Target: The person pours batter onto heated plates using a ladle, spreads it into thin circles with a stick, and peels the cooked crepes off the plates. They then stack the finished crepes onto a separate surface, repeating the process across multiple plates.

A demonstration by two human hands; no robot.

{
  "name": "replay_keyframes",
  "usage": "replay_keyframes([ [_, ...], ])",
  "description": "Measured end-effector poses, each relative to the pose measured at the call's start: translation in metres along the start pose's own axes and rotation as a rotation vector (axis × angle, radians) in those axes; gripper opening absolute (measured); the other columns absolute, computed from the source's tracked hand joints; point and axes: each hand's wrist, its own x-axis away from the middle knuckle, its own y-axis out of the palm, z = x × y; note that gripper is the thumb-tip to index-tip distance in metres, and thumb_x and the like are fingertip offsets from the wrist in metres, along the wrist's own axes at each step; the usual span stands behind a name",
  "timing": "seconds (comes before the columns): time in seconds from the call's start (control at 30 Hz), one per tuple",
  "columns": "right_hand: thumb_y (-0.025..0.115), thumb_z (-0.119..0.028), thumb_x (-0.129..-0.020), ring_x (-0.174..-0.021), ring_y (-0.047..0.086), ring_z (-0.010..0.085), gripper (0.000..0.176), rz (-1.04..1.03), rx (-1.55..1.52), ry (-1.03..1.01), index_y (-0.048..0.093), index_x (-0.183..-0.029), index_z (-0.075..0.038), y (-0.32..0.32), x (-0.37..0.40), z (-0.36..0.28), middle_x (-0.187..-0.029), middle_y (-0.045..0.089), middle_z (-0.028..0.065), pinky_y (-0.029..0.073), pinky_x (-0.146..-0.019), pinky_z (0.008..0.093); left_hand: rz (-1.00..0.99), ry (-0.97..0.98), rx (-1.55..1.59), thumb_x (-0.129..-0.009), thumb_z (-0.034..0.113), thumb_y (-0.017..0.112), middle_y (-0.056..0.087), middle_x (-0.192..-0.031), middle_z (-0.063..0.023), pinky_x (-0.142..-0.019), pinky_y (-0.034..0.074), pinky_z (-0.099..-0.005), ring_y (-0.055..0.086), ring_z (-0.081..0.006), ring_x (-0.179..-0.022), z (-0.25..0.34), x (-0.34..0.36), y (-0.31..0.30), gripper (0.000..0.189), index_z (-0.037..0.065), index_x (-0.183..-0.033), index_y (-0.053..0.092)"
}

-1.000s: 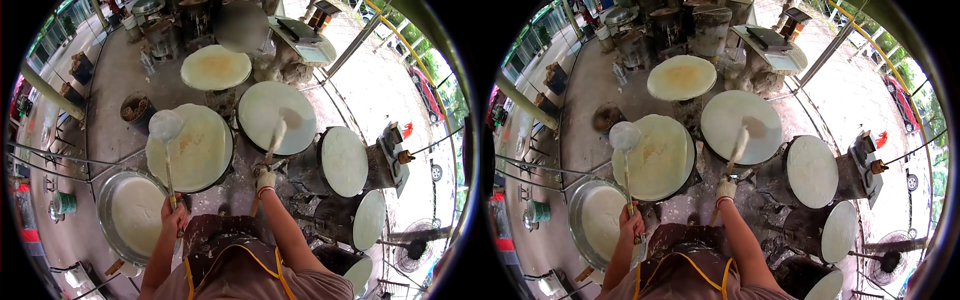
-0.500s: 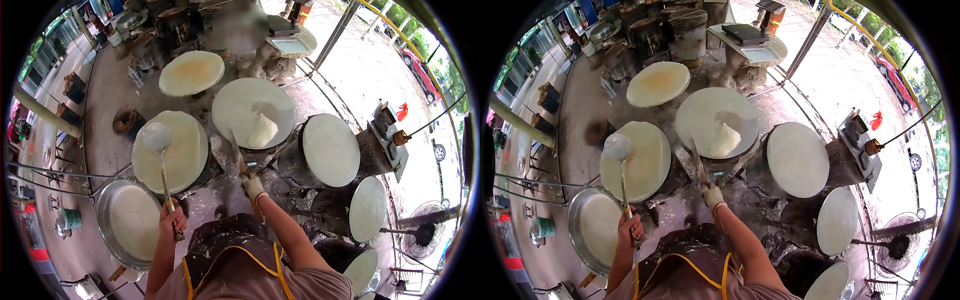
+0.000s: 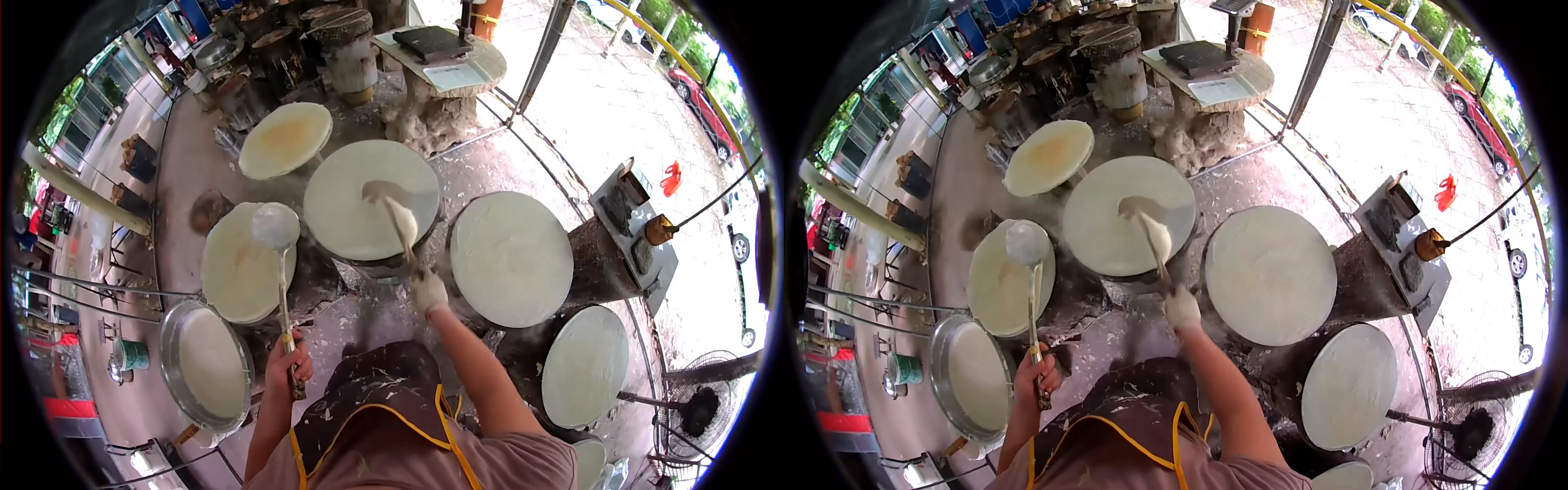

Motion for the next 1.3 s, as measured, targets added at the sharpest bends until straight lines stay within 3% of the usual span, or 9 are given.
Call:
replay_keyframes([
  [0.03,0.046,-0.028,-0.09,-0.087,0.058,0.0418,0.03,0.015,-0.308,0.353,0.057,-0.096,-0.001,-0.046,-0.015,-0.03,-0.087,0.06,0.0275,0.046,-0.073,0.0486,0.001,-0.002,-0.018,-0.085,0.009,0.053,0.04,-0.069,-0.0041,-0.043,0.033,-0.0268,0.036,-0.0103,-0.045,-0.001,-0.001,0.005,0.028,0.009,-0.112,0.044],
  [0.27,0.05,-0.031,-0.086,-0.085,0.06,0.0416,0.033,-0.36,-0.374,0.116,0.057,-0.105,-0.005,-0.024,0.061,-0.025,-0.089,0.062,0.0256,0.047,-0.075,0.0498,0.022,0.028,0.031,-0.085,0.008,0.052,0.043,-0.076,-0.0051,-0.044,0.032,-0.0257,0.039,-0.0114,-0.049,0.0,-0.017,0.018,0.028,0.009,-0.112,0.045],
  [0.4,0.05,-0.027,-0.085,-0.081,0.059,0.0417,0.026,0.074,-0.263,0.382,0.056,-0.097,-0.005,-0.029,0.016,-0.005,-0.087,0.062,0.0243,0.047,-0.071,0.0502,0.049,-0.001,0.002,-0.084,0.006,0.052,0.045,-0.082,-0.0062,-0.043,0.034,-0.0255,0.041,-0.0124,-0.051,0.01,-0.025,0.01,0.028,0.008,-0.112,0.045],
  [0.57,0.041,-0.021,-0.089,-0.085,0.062,0.0384,0.033,0.1,-0.041,0.478,0.048,-0.115,-0.001,-0.088,-0.122,-0.031,-0.094,0.062,0.0253,0.05,-0.072,0.0466,0.004,-0.075,0.031,-0.085,0.005,0.05,0.046,-0.085,-0.0059,-0.041,0.034,-0.0233,0.04,-0.0115,-0.051,0.019,-0.031,-0.006,0.027,0.007,-0.111,0.046],
  [0.67,0.044,-0.033,-0.087,-0.092,0.061,0.0386,0.046,-0.044,-0.037,0.466,0.04,-0.131,-0.02,-0.086,-0.122,-0.054,-0.101,0.062,0.0244,0.048,-0.078,0.0481,-0.033,-0.108,0.052,-0.086,0.005,0.048,0.046,-0.086,-0.006,-0.041,0.034,-0.0225,0.04,-0.0112,-0.052,0.027,-0.034,-0.024,0.026,0.007,-0.112,0.047],
  [0.77,0.042,-0.036,-0.09,-0.097,0.057,0.0395,0.044,-0.019,-0.379,0.072,0.044,-0.129,-0.016,-0.012,-0.075,-0.034,-0.108,0.057,0.0249,0.044,-0.083,0.0461,-0.048,-0.14,0.078,-0.087,0.005,0.048,0.046,-0.085,-0.0063,-0.042,0.034,-0.0225,0.04,-0.0111,-0.052,0.034,-0.036,-0.041,0.024,0.007,-0.111,0.046],
  [0.87,0.05,-0.026,-0.09,-0.087,0.062,0.0195,0.038,0.36,-1.19,0.471,0.054,-0.123,-0.009,-0.021,-0.035,-0.078,-0.101,0.065,0.0117,0.046,-0.078,0.0275,-0.07,-0.156,0.05,-0.087,0.006,0.048,0.046,-0.083,-0.0062,-0.042,0.034,-0.0224,0.04,-0.0109,-0.052,0.04,-0.041,-0.059,0.023,0.007,-0.11,0.046],
  [0.97,0.051,-0.022,-0.089,-0.082,0.058,0.01,0.035,0.422,-1.143,0.783,0.057,-0.12,-0.007,-0.019,-0.051,-0.071,-0.093,0.065,0.0072,0.044,-0.073,0.0221,-0.044,-0.2,0.025,-0.088,0.007,0.049,0.045,-0.08,-0.006,-0.043,0.035,-0.0225,0.04,-0.0106,-0.052,0.042,-0.046,-0.065,0.022,0.007,-0.109,0.046],
  [1.3,0.054,-0.027,-0.087,-0.095,0.063,0.0227,0.035,0.209,-0.783,0.571,0.06,-0.117,-0.01,-0.016,-0.082,-0.029,-0.1,0.065,0.0182,0.045,-0.084,0.031,-0.017,-0.291,0.146,-0.089,0.007,0.048,0.047,-0.079,-0.007,-0.043,0.034,-0.0239,0.04,-0.0116,-0.051,0.018,-0.071,-0.036,0.02,0.006,-0.109,0.044],
])
